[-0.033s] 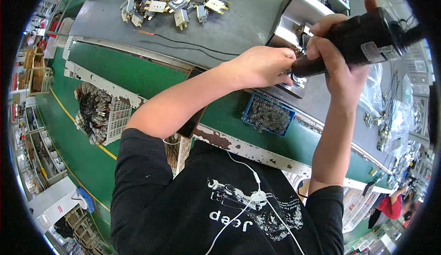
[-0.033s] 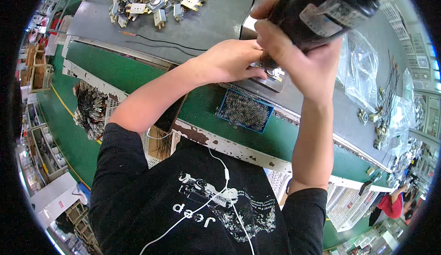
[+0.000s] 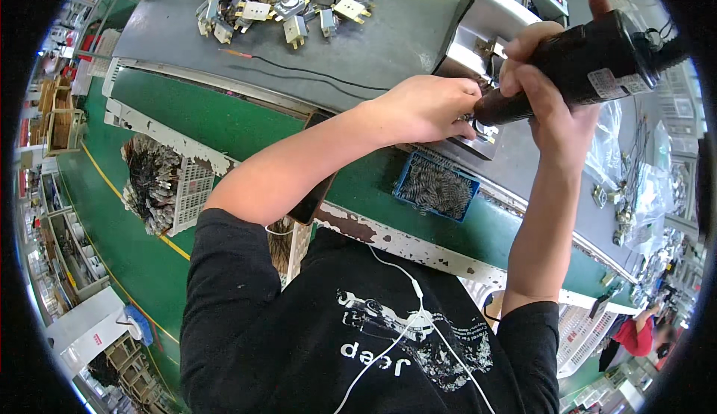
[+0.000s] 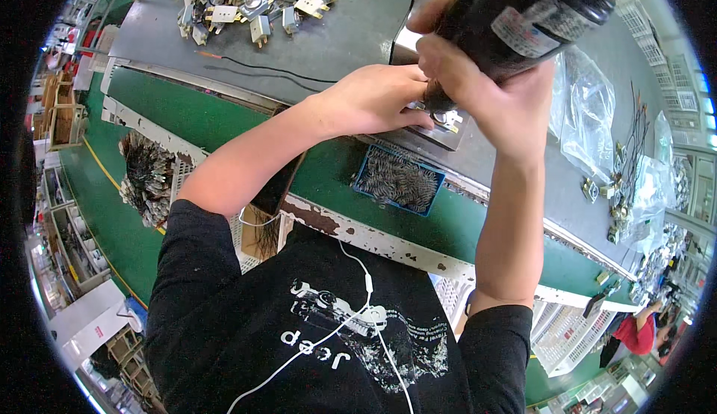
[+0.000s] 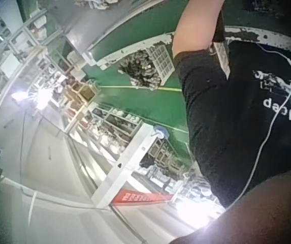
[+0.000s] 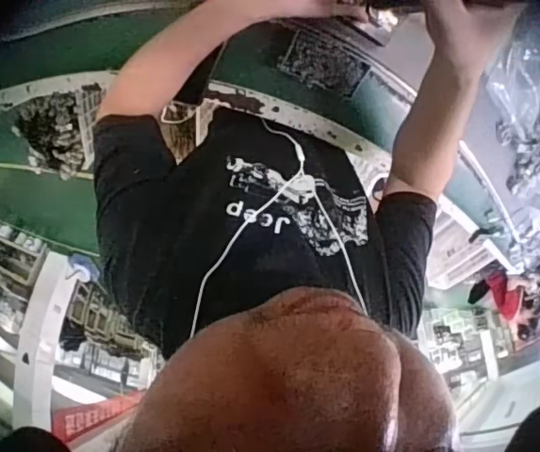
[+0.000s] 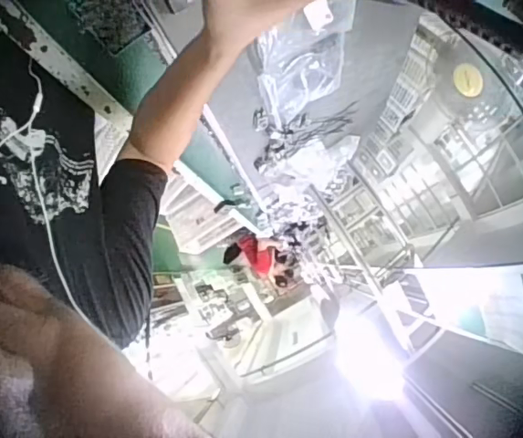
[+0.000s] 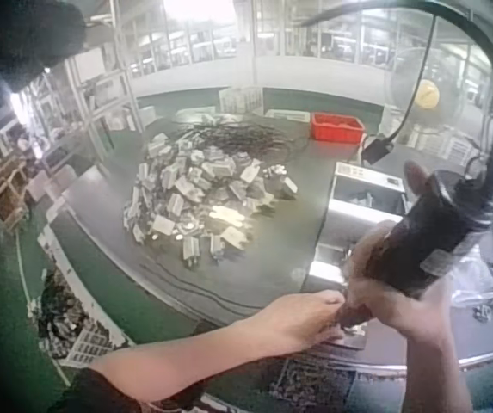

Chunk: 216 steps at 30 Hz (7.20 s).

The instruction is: Assembling small mechanical components using an electric screwdriver on a factory assembly line.

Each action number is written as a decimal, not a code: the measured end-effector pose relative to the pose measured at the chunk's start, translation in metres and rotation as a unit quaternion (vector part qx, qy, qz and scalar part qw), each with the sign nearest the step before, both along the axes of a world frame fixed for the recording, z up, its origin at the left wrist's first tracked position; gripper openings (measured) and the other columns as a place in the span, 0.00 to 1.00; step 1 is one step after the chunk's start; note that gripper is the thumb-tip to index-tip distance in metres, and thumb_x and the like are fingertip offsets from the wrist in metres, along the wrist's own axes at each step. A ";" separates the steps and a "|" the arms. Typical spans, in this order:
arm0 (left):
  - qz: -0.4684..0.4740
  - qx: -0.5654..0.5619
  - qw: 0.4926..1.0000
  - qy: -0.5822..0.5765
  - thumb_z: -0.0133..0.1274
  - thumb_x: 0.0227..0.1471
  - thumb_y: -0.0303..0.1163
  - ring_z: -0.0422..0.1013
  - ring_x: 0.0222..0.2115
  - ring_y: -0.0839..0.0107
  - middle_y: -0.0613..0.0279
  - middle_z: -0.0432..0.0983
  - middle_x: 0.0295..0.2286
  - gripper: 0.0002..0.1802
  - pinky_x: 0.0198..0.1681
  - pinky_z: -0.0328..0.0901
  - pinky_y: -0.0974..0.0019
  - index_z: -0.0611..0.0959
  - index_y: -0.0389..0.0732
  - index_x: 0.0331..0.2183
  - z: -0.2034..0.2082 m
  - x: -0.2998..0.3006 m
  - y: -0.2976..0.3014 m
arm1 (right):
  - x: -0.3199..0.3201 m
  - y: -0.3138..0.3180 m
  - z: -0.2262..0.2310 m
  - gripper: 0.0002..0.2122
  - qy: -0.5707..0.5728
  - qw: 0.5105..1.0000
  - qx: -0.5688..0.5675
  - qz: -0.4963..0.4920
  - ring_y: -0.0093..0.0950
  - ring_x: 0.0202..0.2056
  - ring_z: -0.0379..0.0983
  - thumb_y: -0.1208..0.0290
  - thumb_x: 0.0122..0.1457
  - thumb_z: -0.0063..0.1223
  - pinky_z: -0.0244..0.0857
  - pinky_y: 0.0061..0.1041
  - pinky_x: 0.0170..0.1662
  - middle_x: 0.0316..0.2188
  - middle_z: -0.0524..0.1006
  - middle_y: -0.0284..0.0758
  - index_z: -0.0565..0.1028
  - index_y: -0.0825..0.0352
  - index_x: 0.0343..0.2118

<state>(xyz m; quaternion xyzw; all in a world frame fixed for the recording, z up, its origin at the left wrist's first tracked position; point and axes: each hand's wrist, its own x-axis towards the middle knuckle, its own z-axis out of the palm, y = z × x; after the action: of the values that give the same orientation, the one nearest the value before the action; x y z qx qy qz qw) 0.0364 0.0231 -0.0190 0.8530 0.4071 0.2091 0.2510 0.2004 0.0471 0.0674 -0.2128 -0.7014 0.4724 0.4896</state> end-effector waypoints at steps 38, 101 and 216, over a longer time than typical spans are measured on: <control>0.016 0.018 0.999 -0.036 0.59 0.52 0.40 0.75 0.39 0.57 0.59 0.76 0.38 0.17 0.41 0.70 0.56 0.79 0.45 0.43 0.018 0.001 -0.009 | 0.016 -0.010 0.008 0.31 0.106 0.975 0.073 -0.179 0.26 0.24 0.75 0.79 0.58 0.57 0.70 0.23 0.28 0.35 0.78 0.47 0.55 0.72 0.62; 0.046 -0.048 0.996 -0.060 0.64 0.47 0.30 0.67 0.22 0.73 0.61 0.75 0.28 0.22 0.30 0.65 0.68 0.82 0.44 0.46 0.029 -0.029 -0.022 | 0.048 -0.104 -0.065 0.10 -0.375 0.915 0.142 -0.053 0.36 0.34 0.75 0.76 0.45 0.65 0.71 0.33 0.37 0.31 0.75 0.34 0.80 0.63 0.33; 0.031 0.001 0.999 0.007 0.59 0.52 0.38 0.75 0.38 0.59 0.61 0.77 0.37 0.17 0.42 0.71 0.59 0.82 0.46 0.44 0.029 -0.001 -0.007 | 0.002 0.005 0.036 0.24 0.022 0.968 -0.005 -0.250 0.23 0.40 0.73 0.81 0.52 0.60 0.69 0.20 0.42 0.42 0.76 0.37 0.67 0.71 0.52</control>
<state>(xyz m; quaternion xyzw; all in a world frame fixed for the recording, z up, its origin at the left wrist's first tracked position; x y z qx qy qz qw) 0.0356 0.0162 0.0097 0.8415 0.4350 0.2117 0.2404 0.2022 0.0522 0.1030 -0.3732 -0.6130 0.3430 0.6060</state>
